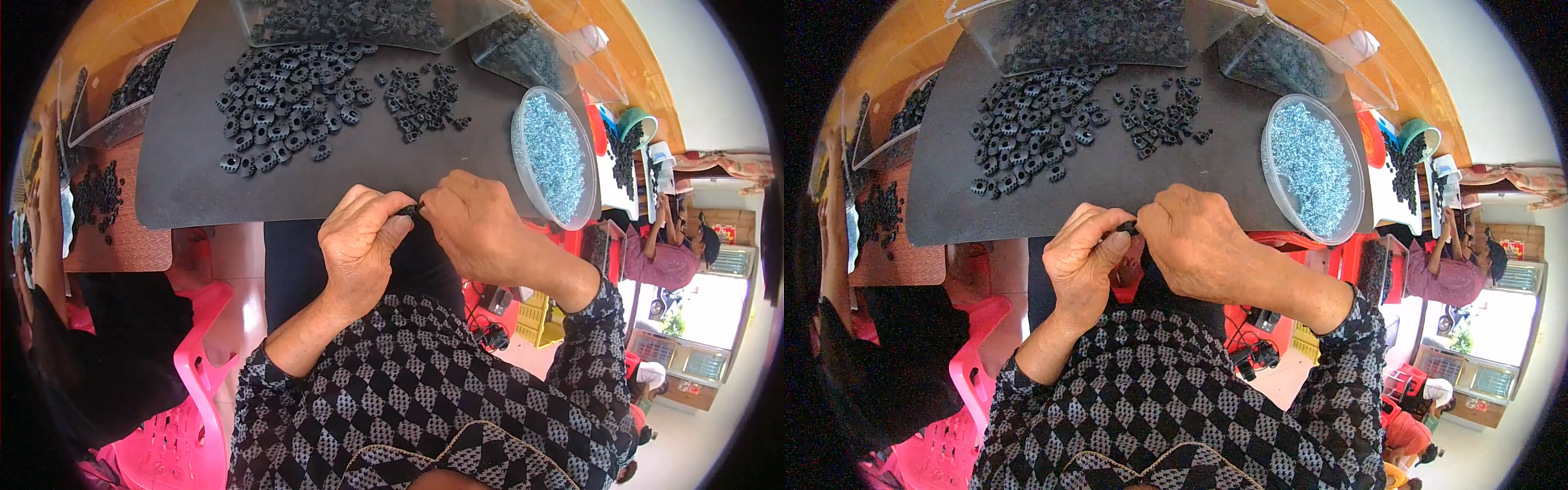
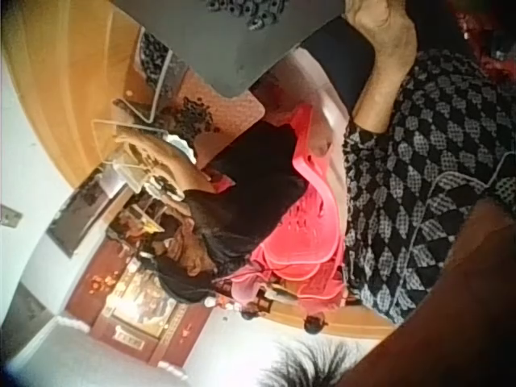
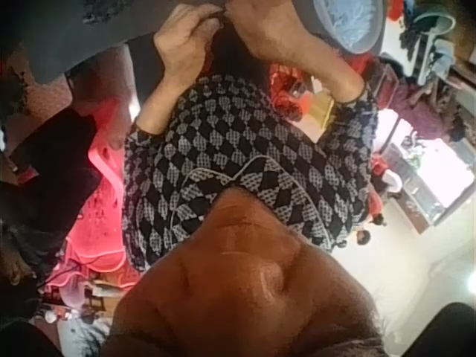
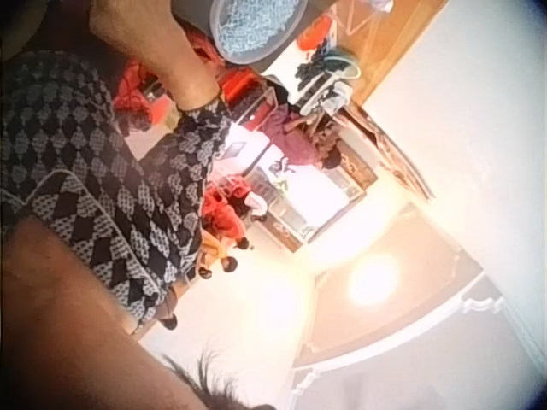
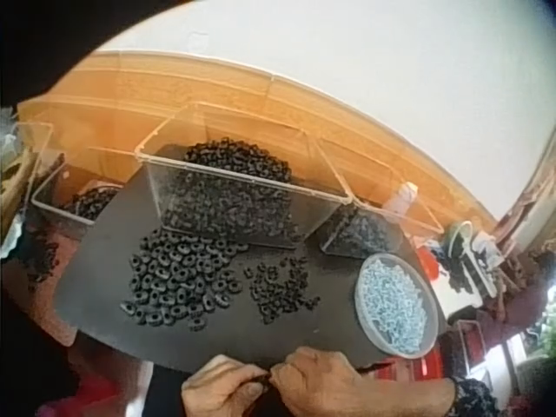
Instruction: Assembling small black plastic components by hand.
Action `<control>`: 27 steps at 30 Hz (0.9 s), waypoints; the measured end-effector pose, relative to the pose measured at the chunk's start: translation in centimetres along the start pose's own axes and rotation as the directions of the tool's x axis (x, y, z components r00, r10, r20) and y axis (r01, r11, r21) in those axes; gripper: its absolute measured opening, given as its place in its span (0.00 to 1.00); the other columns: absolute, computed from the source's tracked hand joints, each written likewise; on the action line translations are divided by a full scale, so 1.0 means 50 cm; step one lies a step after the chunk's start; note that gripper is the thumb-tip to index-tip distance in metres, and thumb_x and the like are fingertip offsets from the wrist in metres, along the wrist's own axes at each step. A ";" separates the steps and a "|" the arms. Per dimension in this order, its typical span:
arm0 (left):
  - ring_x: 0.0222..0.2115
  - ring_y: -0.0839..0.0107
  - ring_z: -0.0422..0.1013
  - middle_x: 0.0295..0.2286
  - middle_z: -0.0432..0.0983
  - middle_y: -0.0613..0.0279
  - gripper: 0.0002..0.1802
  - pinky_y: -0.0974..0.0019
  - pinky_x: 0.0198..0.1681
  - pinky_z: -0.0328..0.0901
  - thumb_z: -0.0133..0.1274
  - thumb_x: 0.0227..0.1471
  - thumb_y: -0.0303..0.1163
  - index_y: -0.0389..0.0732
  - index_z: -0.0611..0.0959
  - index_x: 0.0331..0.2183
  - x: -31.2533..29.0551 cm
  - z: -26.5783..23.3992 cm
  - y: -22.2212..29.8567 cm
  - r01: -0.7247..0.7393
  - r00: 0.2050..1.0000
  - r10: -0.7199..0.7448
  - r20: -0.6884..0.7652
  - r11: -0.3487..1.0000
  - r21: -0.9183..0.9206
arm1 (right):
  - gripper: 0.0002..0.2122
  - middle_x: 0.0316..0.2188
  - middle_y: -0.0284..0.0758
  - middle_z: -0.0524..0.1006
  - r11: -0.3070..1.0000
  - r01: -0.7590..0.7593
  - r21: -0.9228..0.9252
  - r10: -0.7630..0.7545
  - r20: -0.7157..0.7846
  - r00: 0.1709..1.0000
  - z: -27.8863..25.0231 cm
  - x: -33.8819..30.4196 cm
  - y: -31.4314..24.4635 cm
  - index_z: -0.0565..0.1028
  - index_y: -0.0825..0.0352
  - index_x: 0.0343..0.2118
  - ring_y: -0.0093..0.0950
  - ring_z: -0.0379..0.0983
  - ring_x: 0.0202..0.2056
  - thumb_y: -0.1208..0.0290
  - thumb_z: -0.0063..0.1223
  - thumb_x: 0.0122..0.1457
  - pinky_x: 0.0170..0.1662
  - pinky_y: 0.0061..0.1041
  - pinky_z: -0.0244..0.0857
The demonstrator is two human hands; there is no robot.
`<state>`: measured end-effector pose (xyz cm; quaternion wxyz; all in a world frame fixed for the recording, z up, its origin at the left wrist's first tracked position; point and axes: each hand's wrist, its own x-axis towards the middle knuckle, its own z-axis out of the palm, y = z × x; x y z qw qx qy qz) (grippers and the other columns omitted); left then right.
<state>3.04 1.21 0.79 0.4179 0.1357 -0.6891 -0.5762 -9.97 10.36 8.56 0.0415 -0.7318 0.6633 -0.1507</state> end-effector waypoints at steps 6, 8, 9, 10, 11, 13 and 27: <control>0.23 0.65 0.67 0.20 0.71 0.58 0.09 0.67 0.26 0.62 0.58 0.38 0.18 0.31 0.80 0.29 -0.001 0.003 -0.004 -0.035 0.999 0.036 -0.018 0.999 0.027 | 0.09 0.21 0.38 0.66 0.996 0.009 -0.085 -0.015 -0.075 0.997 0.017 -0.011 -0.010 0.68 0.70 0.26 0.36 0.65 0.24 0.78 0.53 0.39 0.26 0.32 0.62; 0.23 0.65 0.67 0.20 0.71 0.58 0.09 0.67 0.26 0.62 0.58 0.38 0.18 0.32 0.80 0.29 0.000 0.003 -0.003 -0.032 0.999 0.033 -0.016 0.999 0.032 | 0.09 0.20 0.38 0.66 0.993 0.020 -0.114 -0.032 -0.102 0.994 0.019 -0.013 -0.011 0.68 0.71 0.27 0.36 0.66 0.24 0.78 0.53 0.41 0.26 0.33 0.62; 0.23 0.65 0.67 0.20 0.71 0.58 0.09 0.67 0.26 0.62 0.58 0.38 0.18 0.32 0.80 0.28 0.000 0.004 -0.002 -0.029 0.999 0.029 -0.014 0.999 0.033 | 0.09 0.20 0.38 0.66 0.993 0.018 -0.116 -0.030 -0.104 0.994 0.022 -0.016 -0.010 0.68 0.71 0.27 0.36 0.66 0.24 0.78 0.53 0.41 0.26 0.33 0.62; 0.23 0.65 0.67 0.20 0.71 0.58 0.09 0.67 0.26 0.62 0.58 0.38 0.18 0.32 0.80 0.28 0.000 0.004 -0.003 -0.031 0.999 0.031 -0.011 0.999 0.031 | 0.08 0.21 0.39 0.66 0.997 -0.004 -0.077 -0.004 -0.114 0.993 0.027 -0.019 -0.008 0.68 0.71 0.27 0.37 0.66 0.24 0.78 0.53 0.42 0.26 0.33 0.62; 0.23 0.64 0.68 0.21 0.71 0.58 0.09 0.67 0.26 0.62 0.58 0.38 0.19 0.32 0.80 0.28 0.000 0.004 -0.004 -0.042 0.999 0.042 -0.001 0.998 0.038 | 0.07 0.21 0.39 0.66 0.999 -0.027 -0.038 0.022 -0.124 0.992 0.028 -0.022 -0.007 0.68 0.71 0.27 0.37 0.66 0.24 0.78 0.52 0.44 0.27 0.34 0.63; 0.24 0.64 0.68 0.21 0.72 0.58 0.09 0.66 0.26 0.62 0.58 0.38 0.19 0.32 0.80 0.28 -0.003 0.001 -0.006 -0.049 0.999 0.049 0.008 0.998 0.050 | 0.07 0.21 0.40 0.67 1.000 -0.005 0.020 0.007 -0.081 0.997 0.019 -0.015 -0.002 0.67 0.70 0.27 0.37 0.67 0.25 0.78 0.52 0.45 0.27 0.35 0.63; 0.24 0.63 0.69 0.21 0.72 0.58 0.08 0.66 0.26 0.63 0.59 0.39 0.20 0.32 0.79 0.28 -0.005 0.007 -0.010 -0.111 0.994 0.113 -0.010 0.987 0.116 | 0.10 0.20 0.38 0.63 0.994 0.057 -0.091 -0.065 -0.094 0.993 0.034 -0.026 -0.005 0.66 0.70 0.24 0.34 0.62 0.22 0.77 0.53 0.37 0.24 0.32 0.59</control>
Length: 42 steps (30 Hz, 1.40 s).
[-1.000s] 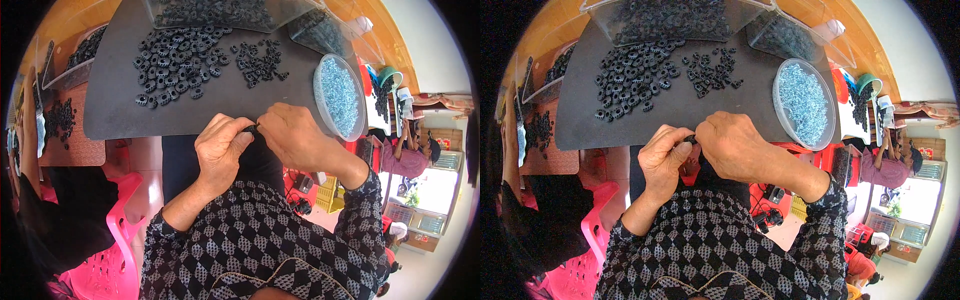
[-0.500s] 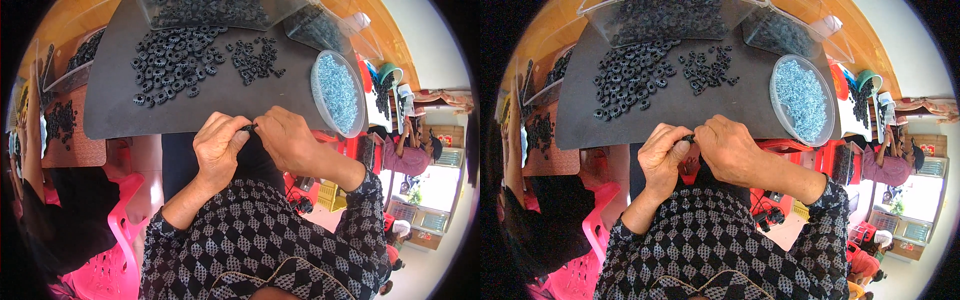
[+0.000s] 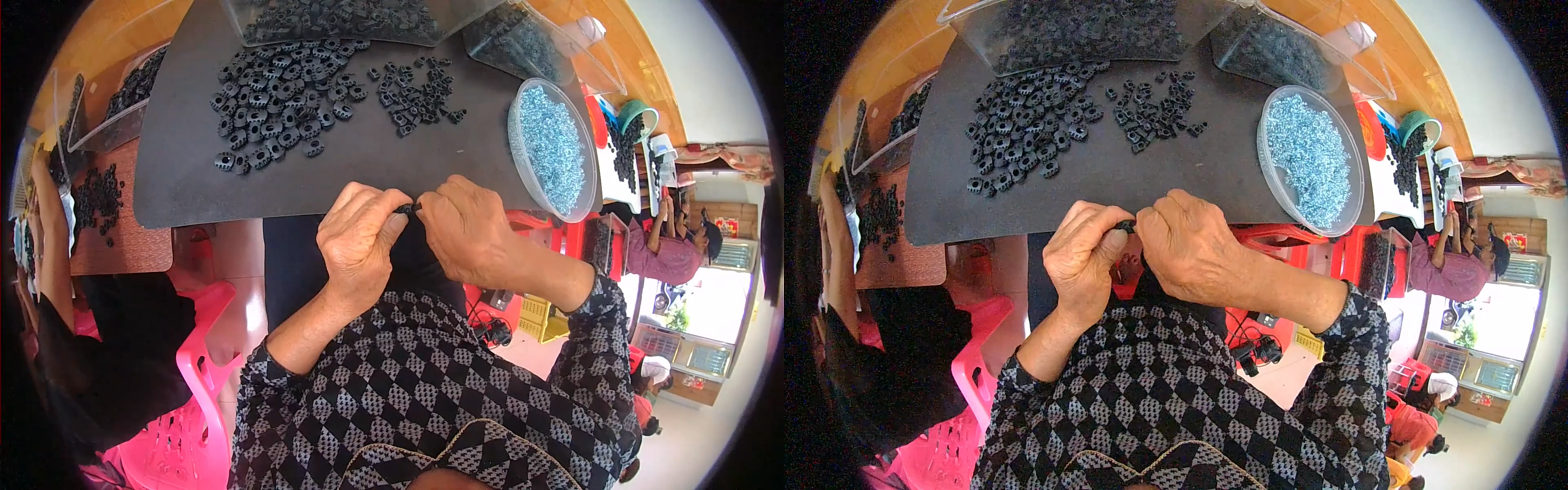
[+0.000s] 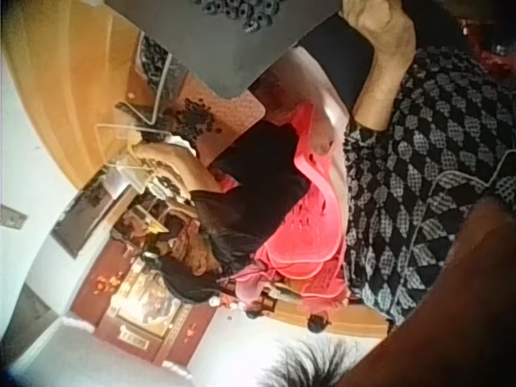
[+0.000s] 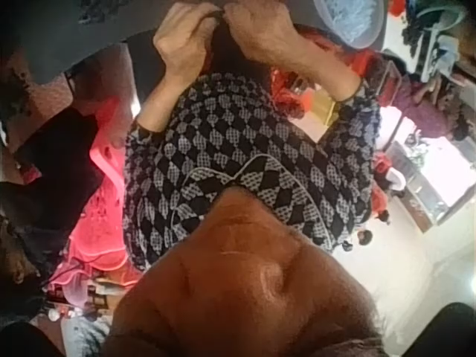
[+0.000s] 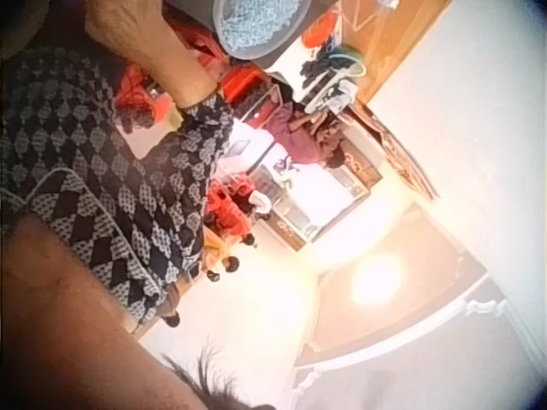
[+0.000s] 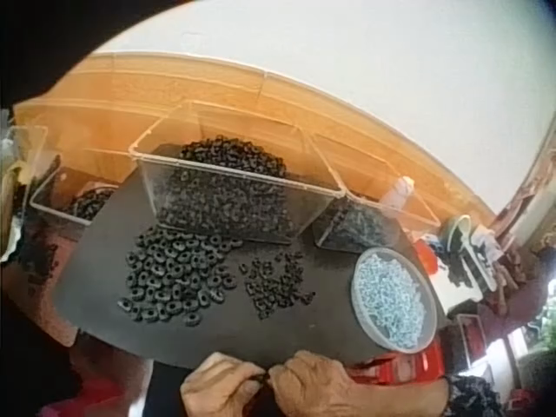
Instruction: Assembling small black plastic components by hand.
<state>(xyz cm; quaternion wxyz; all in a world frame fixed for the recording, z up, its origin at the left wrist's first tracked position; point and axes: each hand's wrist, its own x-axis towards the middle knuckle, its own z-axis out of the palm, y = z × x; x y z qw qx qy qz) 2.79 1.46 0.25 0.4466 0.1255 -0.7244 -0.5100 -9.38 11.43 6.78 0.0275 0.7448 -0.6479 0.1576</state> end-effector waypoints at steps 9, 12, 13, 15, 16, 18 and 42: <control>0.24 0.64 0.69 0.21 0.72 0.59 0.07 0.67 0.26 0.63 0.58 0.42 0.23 0.33 0.80 0.28 -0.002 -0.002 -0.002 0.002 1.000 -0.002 0.004 1.000 -0.020 | 0.09 0.20 0.39 0.64 0.993 -0.079 0.084 0.083 -0.040 0.996 0.000 0.003 -0.003 0.66 0.71 0.25 0.36 0.64 0.23 0.78 0.53 0.40 0.26 0.34 0.60; 0.26 0.68 0.68 0.23 0.73 0.59 0.11 0.69 0.31 0.63 0.58 0.47 0.29 0.30 0.80 0.29 -0.004 -0.008 -0.002 0.080 0.996 -0.078 0.042 0.996 -0.043 | 0.08 0.20 0.39 0.65 0.984 -0.041 0.174 0.042 0.000 0.999 -0.008 0.010 0.002 0.66 0.71 0.25 0.37 0.65 0.24 0.78 0.53 0.41 0.25 0.34 0.61; 0.26 0.68 0.68 0.23 0.73 0.59 0.11 0.69 0.31 0.63 0.58 0.47 0.29 0.30 0.80 0.29 -0.002 -0.007 -0.002 0.079 0.996 -0.077 0.045 0.996 -0.042 | 0.08 0.20 0.39 0.65 0.991 -0.030 0.128 0.032 -0.015 0.999 -0.003 0.009 0.002 0.66 0.70 0.24 0.37 0.65 0.24 0.77 0.52 0.40 0.26 0.34 0.61; 0.24 0.64 0.69 0.20 0.72 0.59 0.07 0.67 0.26 0.63 0.58 0.43 0.23 0.32 0.80 0.28 0.001 -0.003 -0.002 0.014 1.000 -0.014 -0.005 1.000 -0.027 | 0.09 0.20 0.39 0.66 0.996 -0.019 0.083 0.021 -0.029 0.999 -0.001 0.008 0.001 0.66 0.70 0.24 0.37 0.65 0.24 0.77 0.52 0.39 0.26 0.34 0.61; 0.24 0.64 0.69 0.20 0.72 0.59 0.07 0.67 0.26 0.63 0.58 0.43 0.23 0.32 0.80 0.28 0.000 -0.001 -0.002 0.015 1.000 -0.015 -0.005 1.000 -0.025 | 0.09 0.20 0.39 0.65 0.998 -0.026 0.056 0.027 -0.013 1.000 -0.002 0.007 -0.001 0.66 0.71 0.24 0.36 0.64 0.24 0.77 0.52 0.39 0.26 0.33 0.61; 0.24 0.64 0.69 0.20 0.72 0.59 0.07 0.67 0.27 0.63 0.58 0.43 0.23 0.32 0.79 0.28 -0.002 0.002 -0.002 0.002 1.000 -0.002 -0.029 1.000 0.000 | 0.09 0.20 0.39 0.65 0.999 -0.034 0.028 0.034 0.003 0.999 -0.002 0.005 -0.004 0.66 0.71 0.24 0.36 0.64 0.23 0.77 0.51 0.38 0.26 0.33 0.61; 0.27 0.79 0.69 0.29 0.75 0.61 0.13 0.79 0.27 0.63 0.57 0.50 0.27 0.29 0.80 0.37 -0.003 0.007 0.019 0.369 0.896 -0.436 0.086 0.621 -0.691 | 0.04 0.17 0.36 0.66 0.898 -0.147 0.416 0.242 -0.187 0.952 -0.028 0.032 -0.002 0.69 0.69 0.21 0.35 0.64 0.19 0.80 0.50 0.48 0.23 0.33 0.58</control>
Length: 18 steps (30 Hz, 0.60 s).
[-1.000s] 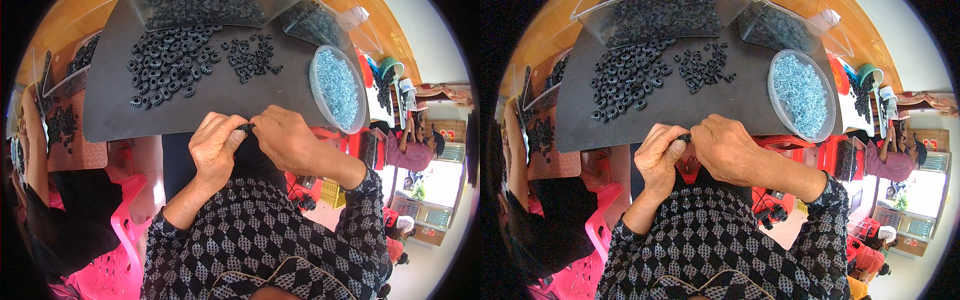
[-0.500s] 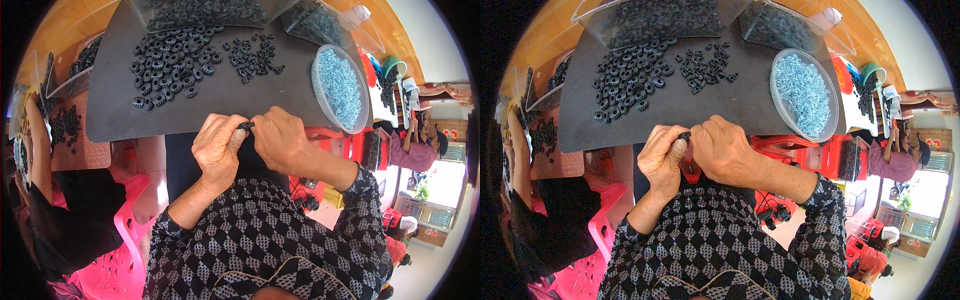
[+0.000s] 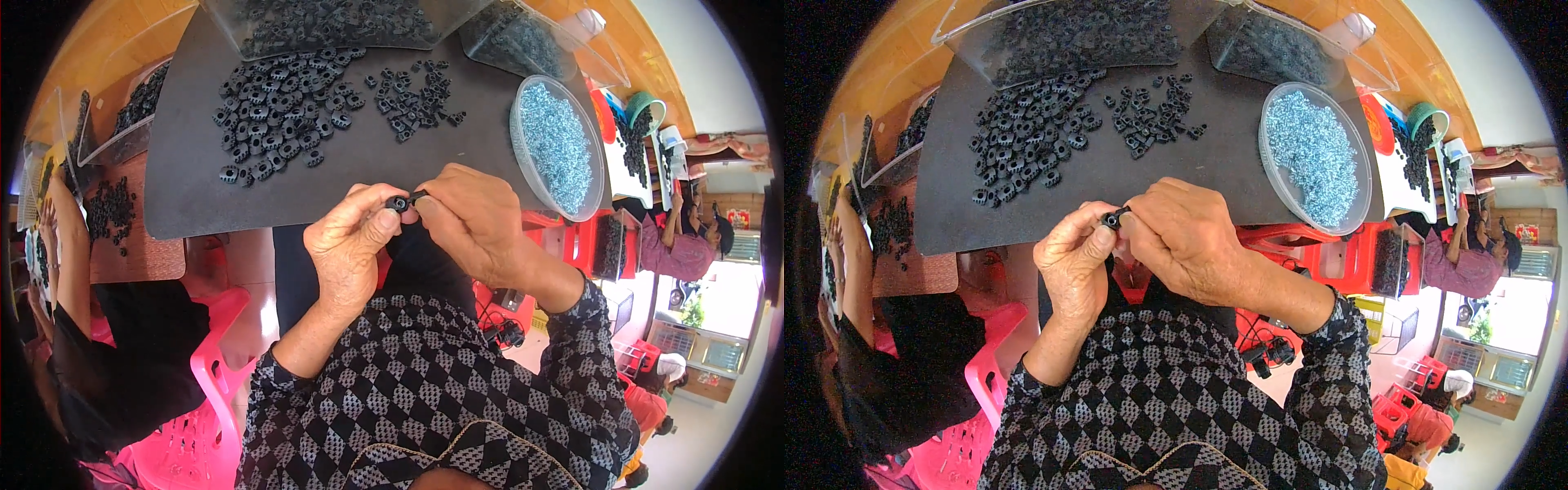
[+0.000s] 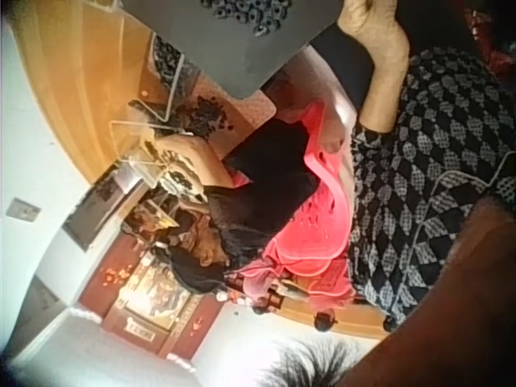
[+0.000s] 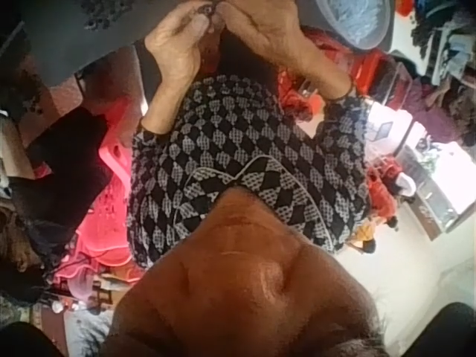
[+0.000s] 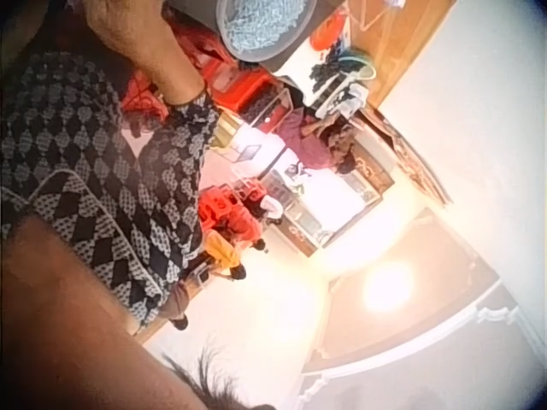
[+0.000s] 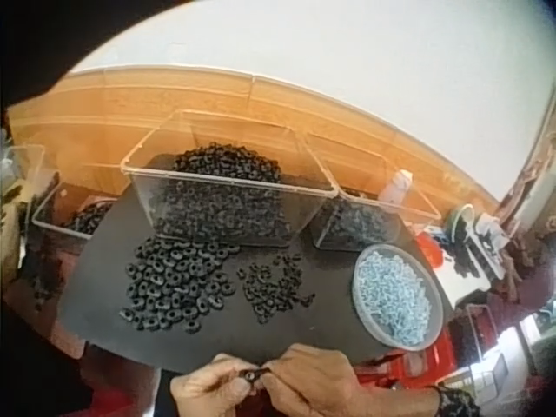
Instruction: Assembling small black plastic components by hand.
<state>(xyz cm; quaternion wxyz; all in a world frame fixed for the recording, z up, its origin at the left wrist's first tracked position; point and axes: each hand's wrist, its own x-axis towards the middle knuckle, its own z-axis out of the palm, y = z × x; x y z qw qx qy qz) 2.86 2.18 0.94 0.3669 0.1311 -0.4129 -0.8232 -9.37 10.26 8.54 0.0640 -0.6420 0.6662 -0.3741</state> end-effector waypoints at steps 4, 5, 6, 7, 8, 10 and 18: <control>0.27 0.78 0.69 0.30 0.73 0.60 0.13 0.77 0.30 0.66 0.57 0.50 0.26 0.28 0.80 0.37 0.002 -0.012 0.007 0.048 0.999 -0.049 0.005 0.996 0.074 | 0.04 0.17 0.36 0.65 0.995 0.086 -0.045 -0.084 0.042 0.996 0.000 0.006 0.002 0.69 0.69 0.21 0.35 0.64 0.19 0.78 0.52 0.48 0.23 0.33 0.59; 0.27 0.78 0.68 0.30 0.73 0.60 0.13 0.76 0.32 0.68 0.57 0.50 0.26 0.28 0.80 0.37 0.001 -0.013 0.004 0.042 0.999 -0.042 0.015 0.999 0.022 | 0.04 0.18 0.36 0.65 0.993 0.095 -0.073 -0.091 0.061 0.994 0.000 0.006 0.001 0.69 0.68 0.21 0.35 0.65 0.20 0.78 0.52 0.47 0.23 0.33 0.59; 0.28 0.78 0.68 0.30 0.72 0.61 0.13 0.76 0.34 0.69 0.57 0.50 0.26 0.28 0.79 0.38 0.001 -0.013 0.002 0.035 0.999 -0.034 0.023 0.999 -0.029 | 0.04 0.18 0.36 0.65 0.993 0.098 -0.071 -0.094 0.066 0.993 0.000 0.008 0.001 0.69 0.68 0.21 0.35 0.65 0.20 0.78 0.52 0.47 0.23 0.33 0.59; 0.28 0.78 0.68 0.30 0.72 0.61 0.13 0.76 0.34 0.69 0.57 0.50 0.26 0.28 0.79 0.38 0.001 -0.012 0.002 0.032 0.999 -0.031 0.018 0.999 -0.031 | 0.04 0.18 0.36 0.65 0.989 0.113 -0.093 -0.104 0.096 0.990 -0.001 0.010 0.001 0.69 0.68 0.22 0.35 0.65 0.20 0.77 0.52 0.47 0.23 0.33 0.59; 0.28 0.78 0.68 0.30 0.72 0.61 0.13 0.74 0.37 0.70 0.57 0.50 0.26 0.27 0.79 0.38 0.001 -0.011 0.005 0.034 0.999 -0.033 0.018 0.999 -0.037 | 0.04 0.18 0.36 0.65 0.985 0.128 -0.115 -0.114 0.126 0.986 -0.003 0.012 0.001 0.69 0.68 0.22 0.35 0.66 0.21 0.77 0.52 0.47 0.24 0.33 0.60; 0.28 0.77 0.68 0.30 0.71 0.61 0.14 0.73 0.39 0.71 0.57 0.50 0.25 0.27 0.79 0.38 0.002 -0.010 0.006 0.035 0.999 -0.035 0.016 0.998 -0.044 | 0.04 0.19 0.36 0.66 0.980 0.150 -0.132 -0.131 0.147 0.981 -0.006 0.015 0.006 0.69 0.68 0.22 0.35 0.66 0.21 0.76 0.53 0.47 0.24 0.33 0.60; 0.29 0.77 0.70 0.30 0.71 0.62 0.12 0.77 0.36 0.67 0.56 0.51 0.25 0.28 0.79 0.37 0.001 -0.015 0.010 -0.068 0.997 0.062 0.053 0.988 0.137 | 0.05 0.18 0.37 0.66 0.982 0.123 -0.142 -0.093 0.203 0.975 -0.014 0.021 0.007 0.68 0.68 0.22 0.37 0.66 0.21 0.76 0.53 0.49 0.23 0.35 0.60</control>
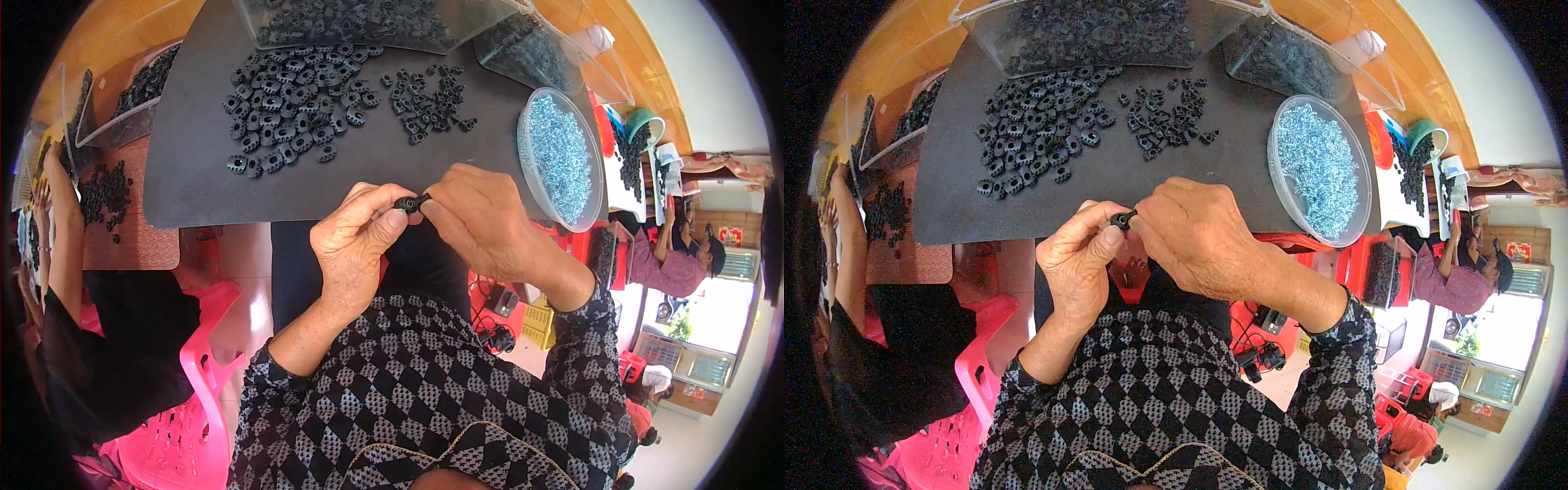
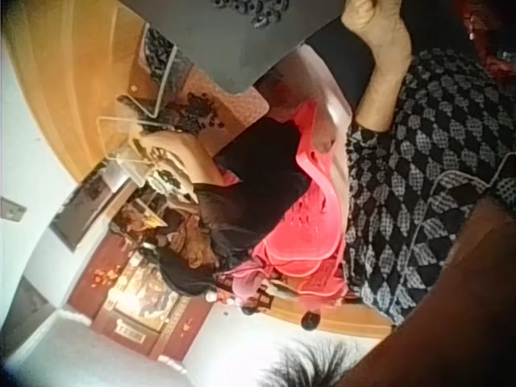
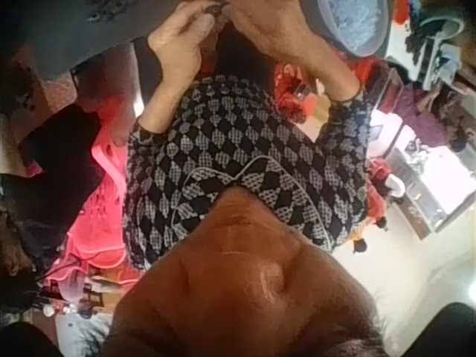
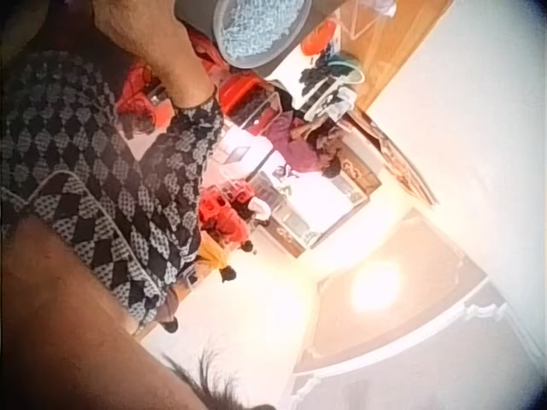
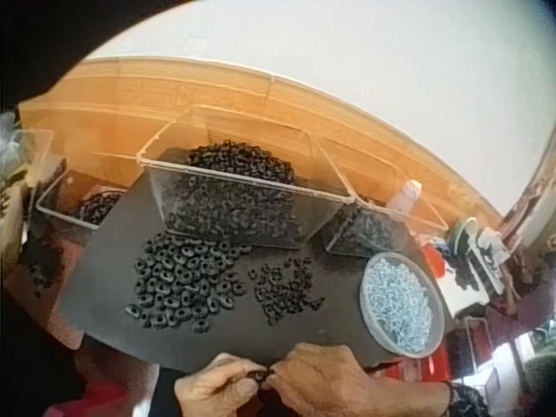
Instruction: Assembling small black plastic components by hand.
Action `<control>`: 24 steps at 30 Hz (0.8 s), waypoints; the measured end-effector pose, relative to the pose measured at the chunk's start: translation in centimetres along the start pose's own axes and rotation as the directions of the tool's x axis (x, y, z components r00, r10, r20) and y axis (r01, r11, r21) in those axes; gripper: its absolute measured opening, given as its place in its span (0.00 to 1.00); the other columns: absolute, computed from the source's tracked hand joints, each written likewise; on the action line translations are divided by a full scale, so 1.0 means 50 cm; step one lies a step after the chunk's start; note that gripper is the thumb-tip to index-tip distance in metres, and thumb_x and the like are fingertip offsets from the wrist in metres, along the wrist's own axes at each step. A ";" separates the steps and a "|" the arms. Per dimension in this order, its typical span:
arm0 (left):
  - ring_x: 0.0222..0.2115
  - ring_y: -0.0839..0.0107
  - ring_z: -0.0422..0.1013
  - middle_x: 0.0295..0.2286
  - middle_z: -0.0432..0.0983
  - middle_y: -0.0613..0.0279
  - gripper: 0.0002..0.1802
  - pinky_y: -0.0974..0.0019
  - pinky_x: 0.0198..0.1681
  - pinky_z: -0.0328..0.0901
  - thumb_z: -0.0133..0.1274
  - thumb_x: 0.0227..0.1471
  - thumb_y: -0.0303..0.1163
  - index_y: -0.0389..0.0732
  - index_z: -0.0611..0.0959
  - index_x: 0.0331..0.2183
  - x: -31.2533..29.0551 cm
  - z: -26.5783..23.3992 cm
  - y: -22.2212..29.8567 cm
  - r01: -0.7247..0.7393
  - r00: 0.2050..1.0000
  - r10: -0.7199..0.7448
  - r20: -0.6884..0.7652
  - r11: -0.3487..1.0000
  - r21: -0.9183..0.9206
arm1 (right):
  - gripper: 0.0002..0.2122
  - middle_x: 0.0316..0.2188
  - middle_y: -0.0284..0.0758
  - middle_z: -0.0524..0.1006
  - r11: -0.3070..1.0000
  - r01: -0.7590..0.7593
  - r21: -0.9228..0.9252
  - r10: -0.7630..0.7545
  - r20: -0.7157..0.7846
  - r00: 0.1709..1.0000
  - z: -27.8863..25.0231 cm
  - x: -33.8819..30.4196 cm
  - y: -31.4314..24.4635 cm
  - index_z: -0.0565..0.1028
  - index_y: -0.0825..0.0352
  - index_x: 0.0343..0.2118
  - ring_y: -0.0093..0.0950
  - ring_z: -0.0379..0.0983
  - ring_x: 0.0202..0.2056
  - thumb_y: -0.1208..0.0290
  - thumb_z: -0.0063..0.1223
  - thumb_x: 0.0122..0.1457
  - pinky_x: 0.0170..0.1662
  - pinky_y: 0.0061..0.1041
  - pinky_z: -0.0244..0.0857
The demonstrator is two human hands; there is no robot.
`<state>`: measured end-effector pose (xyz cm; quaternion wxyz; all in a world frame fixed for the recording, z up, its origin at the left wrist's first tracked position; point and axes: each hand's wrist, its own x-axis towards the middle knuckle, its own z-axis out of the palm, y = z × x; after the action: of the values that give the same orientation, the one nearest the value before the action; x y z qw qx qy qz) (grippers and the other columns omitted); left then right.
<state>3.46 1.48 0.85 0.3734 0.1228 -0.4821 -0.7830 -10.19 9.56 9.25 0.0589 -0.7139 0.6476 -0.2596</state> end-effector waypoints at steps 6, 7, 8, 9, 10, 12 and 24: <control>0.28 0.79 0.69 0.27 0.72 0.63 0.10 0.78 0.33 0.65 0.56 0.50 0.24 0.28 0.81 0.36 -0.001 0.000 0.003 0.017 1.000 -0.016 -0.004 0.999 0.043 | 0.06 0.18 0.37 0.66 1.000 0.000 0.027 0.000 0.011 1.000 0.002 -0.003 0.003 0.68 0.68 0.22 0.37 0.66 0.21 0.76 0.54 0.48 0.22 0.35 0.60; 0.28 0.79 0.69 0.27 0.72 0.63 0.10 0.78 0.33 0.65 0.56 0.50 0.24 0.28 0.81 0.36 -0.001 -0.001 0.002 0.016 1.000 -0.016 -0.005 0.999 0.043 | 0.06 0.18 0.37 0.66 1.000 0.008 0.016 -0.008 0.016 1.000 0.003 -0.003 0.003 0.68 0.68 0.22 0.37 0.66 0.21 0.76 0.54 0.48 0.23 0.35 0.60; 0.28 0.78 0.69 0.26 0.72 0.63 0.10 0.77 0.32 0.65 0.56 0.50 0.25 0.29 0.81 0.35 -0.001 -0.002 0.001 -0.015 1.000 0.015 -0.003 0.996 0.093 | 0.06 0.18 0.38 0.66 1.000 0.016 0.006 -0.016 0.021 1.000 0.003 -0.002 0.003 0.68 0.68 0.22 0.37 0.65 0.21 0.76 0.54 0.48 0.23 0.35 0.60; 0.28 0.78 0.68 0.25 0.73 0.63 0.10 0.76 0.31 0.65 0.56 0.50 0.26 0.29 0.81 0.34 -0.001 -0.001 0.000 -0.045 0.999 0.045 0.003 0.989 0.140 | 0.06 0.18 0.38 0.66 1.000 0.016 0.005 -0.016 0.021 1.000 0.003 -0.004 0.002 0.68 0.68 0.22 0.37 0.65 0.21 0.76 0.54 0.48 0.23 0.35 0.60; 0.28 0.78 0.68 0.25 0.73 0.63 0.10 0.76 0.31 0.65 0.56 0.50 0.26 0.29 0.81 0.34 0.000 0.001 0.000 -0.045 0.999 0.045 0.003 0.989 0.139 | 0.06 0.18 0.37 0.66 0.998 0.028 -0.051 -0.027 0.032 0.999 0.003 -0.006 0.001 0.68 0.68 0.23 0.37 0.66 0.21 0.76 0.54 0.48 0.23 0.35 0.60; 0.28 0.76 0.67 0.24 0.74 0.63 0.11 0.75 0.31 0.64 0.57 0.50 0.28 0.30 0.81 0.33 0.001 0.006 0.001 -0.110 0.994 0.112 0.006 0.961 0.253 | 0.05 0.18 0.37 0.66 0.993 0.042 -0.106 -0.037 0.044 0.998 0.005 -0.009 -0.001 0.68 0.68 0.23 0.37 0.66 0.22 0.76 0.54 0.48 0.23 0.35 0.60; 0.26 0.71 0.68 0.22 0.74 0.61 0.09 0.71 0.28 0.64 0.58 0.47 0.27 0.31 0.80 0.30 0.001 0.005 -0.007 -0.220 0.974 0.220 0.047 0.894 0.390 | 0.08 0.20 0.36 0.66 0.978 0.109 -0.176 -0.102 0.049 0.994 0.014 -0.023 0.003 0.69 0.69 0.25 0.34 0.65 0.22 0.78 0.54 0.39 0.24 0.32 0.60</control>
<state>3.13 1.71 0.72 0.4268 0.1390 -0.6403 -0.6234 -10.05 10.45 8.27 -0.0064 -0.7547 0.6283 -0.1889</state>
